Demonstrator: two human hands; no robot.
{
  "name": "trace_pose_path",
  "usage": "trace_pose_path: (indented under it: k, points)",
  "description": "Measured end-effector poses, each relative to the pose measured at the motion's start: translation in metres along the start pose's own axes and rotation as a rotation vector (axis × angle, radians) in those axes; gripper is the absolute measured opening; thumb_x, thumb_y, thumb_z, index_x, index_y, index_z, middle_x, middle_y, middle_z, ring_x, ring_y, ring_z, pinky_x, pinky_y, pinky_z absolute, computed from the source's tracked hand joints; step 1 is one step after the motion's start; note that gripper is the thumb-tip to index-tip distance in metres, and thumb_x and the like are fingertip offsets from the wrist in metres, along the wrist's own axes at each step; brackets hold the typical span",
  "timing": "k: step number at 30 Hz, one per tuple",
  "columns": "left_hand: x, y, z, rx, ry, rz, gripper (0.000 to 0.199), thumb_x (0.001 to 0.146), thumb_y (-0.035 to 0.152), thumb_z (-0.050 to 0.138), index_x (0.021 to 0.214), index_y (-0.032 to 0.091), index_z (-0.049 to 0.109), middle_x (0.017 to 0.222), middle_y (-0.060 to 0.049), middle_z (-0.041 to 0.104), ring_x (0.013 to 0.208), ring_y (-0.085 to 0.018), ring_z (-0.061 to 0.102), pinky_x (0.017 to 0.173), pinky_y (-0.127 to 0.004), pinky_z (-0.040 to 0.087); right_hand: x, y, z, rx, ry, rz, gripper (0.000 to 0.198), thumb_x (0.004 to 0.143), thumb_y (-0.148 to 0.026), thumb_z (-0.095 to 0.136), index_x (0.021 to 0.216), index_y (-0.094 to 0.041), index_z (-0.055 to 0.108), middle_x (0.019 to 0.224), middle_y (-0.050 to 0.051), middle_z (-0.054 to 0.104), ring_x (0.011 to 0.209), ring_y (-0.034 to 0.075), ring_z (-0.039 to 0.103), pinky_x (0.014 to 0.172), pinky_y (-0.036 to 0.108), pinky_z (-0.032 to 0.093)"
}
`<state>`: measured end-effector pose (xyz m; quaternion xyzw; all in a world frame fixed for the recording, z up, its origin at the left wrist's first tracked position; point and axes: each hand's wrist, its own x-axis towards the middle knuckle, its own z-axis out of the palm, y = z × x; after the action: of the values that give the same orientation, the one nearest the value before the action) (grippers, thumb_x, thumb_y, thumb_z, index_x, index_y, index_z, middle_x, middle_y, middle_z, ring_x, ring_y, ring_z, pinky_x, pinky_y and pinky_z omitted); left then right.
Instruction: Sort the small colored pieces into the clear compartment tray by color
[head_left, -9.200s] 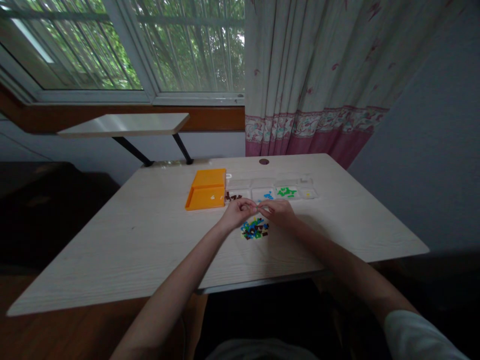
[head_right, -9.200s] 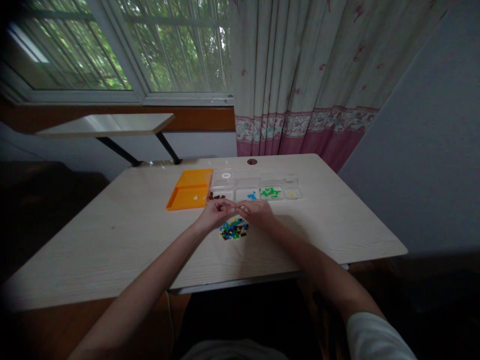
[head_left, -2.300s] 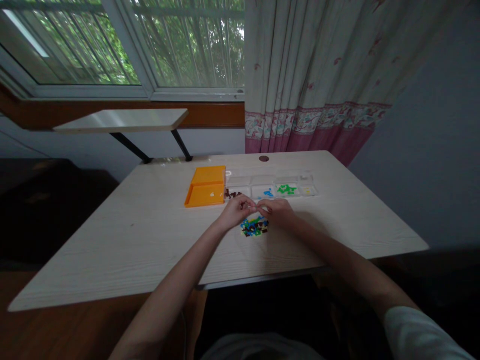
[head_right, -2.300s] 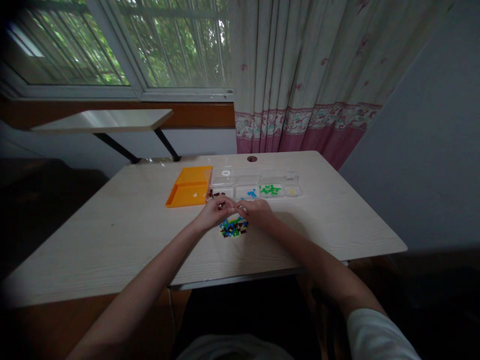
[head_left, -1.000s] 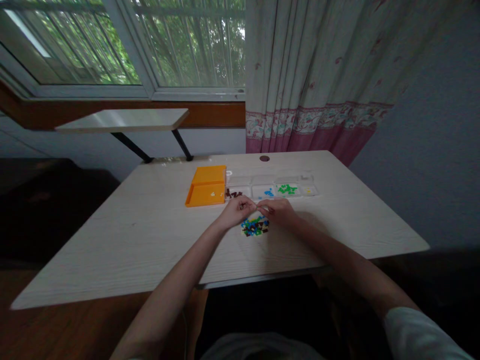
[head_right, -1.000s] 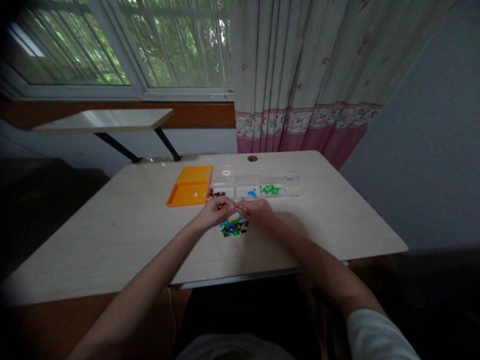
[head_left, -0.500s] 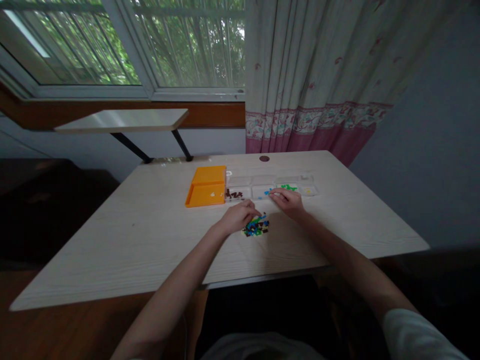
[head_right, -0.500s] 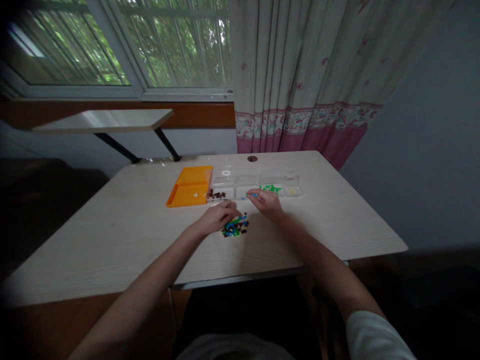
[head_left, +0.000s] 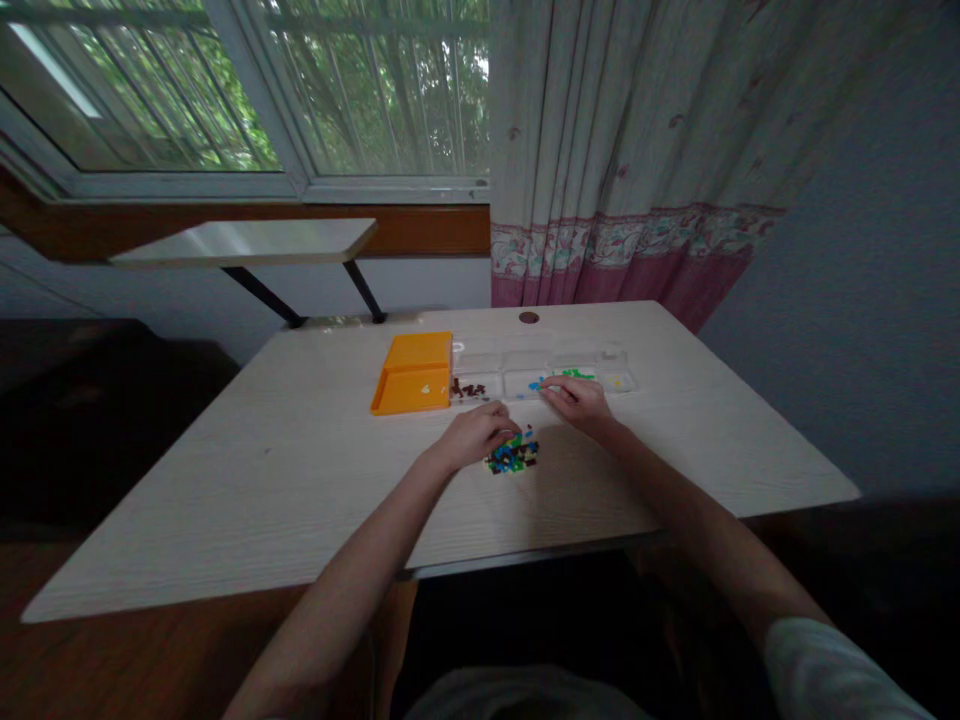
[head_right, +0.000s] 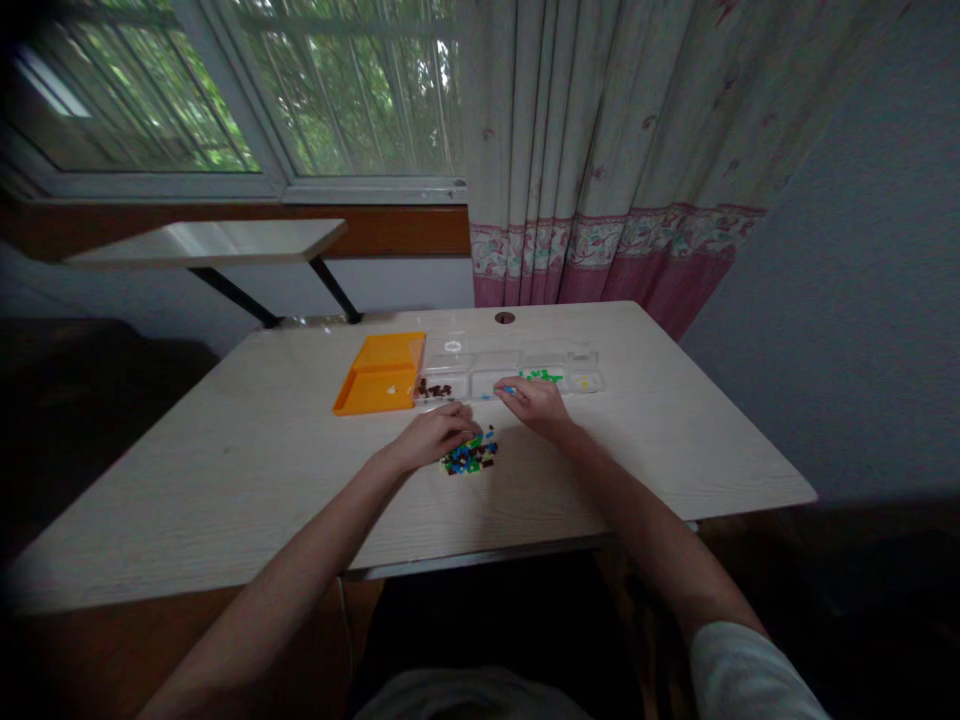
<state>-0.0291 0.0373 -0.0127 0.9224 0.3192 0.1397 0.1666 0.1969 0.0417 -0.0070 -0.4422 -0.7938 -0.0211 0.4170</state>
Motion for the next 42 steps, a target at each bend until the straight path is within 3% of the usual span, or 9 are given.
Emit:
trace_pose_path:
  k: [3,7,13,21,28,34,38,42]
  points:
    - [0.001,0.000,0.000,0.016,-0.004,-0.003,0.023,0.085,0.027,0.044,0.098,0.025,0.063,0.093,-0.003,0.054,0.090,-0.014,0.052,0.080,-0.023,0.041,0.003,0.011,-0.011,-0.055,-0.114,0.039,0.028,0.082,-0.039,0.048,0.084,-0.019,0.067,0.046,-0.003,0.047,0.044,0.009,0.044,0.050,0.020,0.033]
    - [0.001,0.000,0.000,0.020,-0.004,-0.017,0.021,0.085,0.028,0.044,0.095,0.024,0.062,0.093,-0.003,0.054,0.090,-0.014,0.052,0.078,-0.023,0.042,0.004,0.035,-0.026,-0.168,-0.228,0.216,0.024,0.080,-0.037,0.049,0.088,-0.021,0.065,0.054,-0.003,0.054,0.048,0.010,0.047,0.050,0.020,0.029]
    - [0.002,-0.001,0.002,0.019,0.007,-0.022,0.019,0.085,0.028,0.044,0.092,0.022,0.061,0.094,-0.003,0.055,0.089,-0.014,0.053,0.078,-0.023,0.042,0.004,0.058,-0.033,-0.264,-0.294,0.362,0.025,0.078,-0.038,0.050,0.086,-0.021,0.065,0.056,-0.001,0.056,0.050,0.012,0.047,0.050,0.022,0.026]
    - [0.001,-0.003,0.004,-0.023,0.080,-0.052,0.018,0.087,0.025,0.038,0.091,0.018,0.055,0.091,-0.005,0.057,0.086,-0.015,0.054,0.075,-0.025,0.043,0.003,0.063,-0.038,-0.328,-0.341,0.421,0.025,0.079,-0.036,0.049,0.091,-0.024,0.067,0.061,0.001,0.061,0.053,0.013,0.049,0.050,0.023,0.027]
    - [0.002,-0.002,0.001,-0.065,0.145,-0.074,0.018,0.087,0.027,0.040,0.090,0.017,0.054,0.091,-0.005,0.057,0.085,-0.016,0.054,0.073,-0.027,0.043,0.006,0.043,-0.031,-0.287,-0.346,0.346,0.026,0.082,-0.032,0.046,0.096,-0.025,0.066,0.065,0.001,0.064,0.056,0.013,0.052,0.053,0.022,0.029]
    - [0.002,0.004,-0.003,-0.045,0.200,-0.074,0.019,0.088,0.030,0.040,0.090,0.017,0.054,0.090,-0.005,0.057,0.084,-0.016,0.054,0.072,-0.027,0.042,0.002,-0.006,0.003,-0.120,-0.508,0.169,0.023,0.080,-0.035,0.051,0.095,-0.025,0.066,0.058,-0.002,0.061,0.052,0.010,0.050,0.052,0.020,0.030]
    - [0.002,0.005,-0.003,-0.032,0.215,-0.064,0.021,0.088,0.031,0.040,0.090,0.017,0.055,0.089,-0.005,0.057,0.083,-0.016,0.054,0.071,-0.026,0.042,-0.009,-0.024,0.020,-0.102,-0.439,0.040,0.022,0.080,-0.038,0.053,0.095,-0.026,0.065,0.059,-0.002,0.061,0.054,0.010,0.052,0.053,0.020,0.030]
    - [0.003,0.006,-0.002,-0.048,0.207,-0.054,0.021,0.088,0.032,0.040,0.090,0.017,0.055,0.089,-0.005,0.057,0.083,-0.016,0.054,0.071,-0.026,0.042,-0.014,-0.022,0.021,-0.088,-0.357,-0.016,0.020,0.080,-0.038,0.054,0.089,-0.025,0.067,0.055,-0.002,0.060,0.052,0.009,0.050,0.053,0.019,0.029]
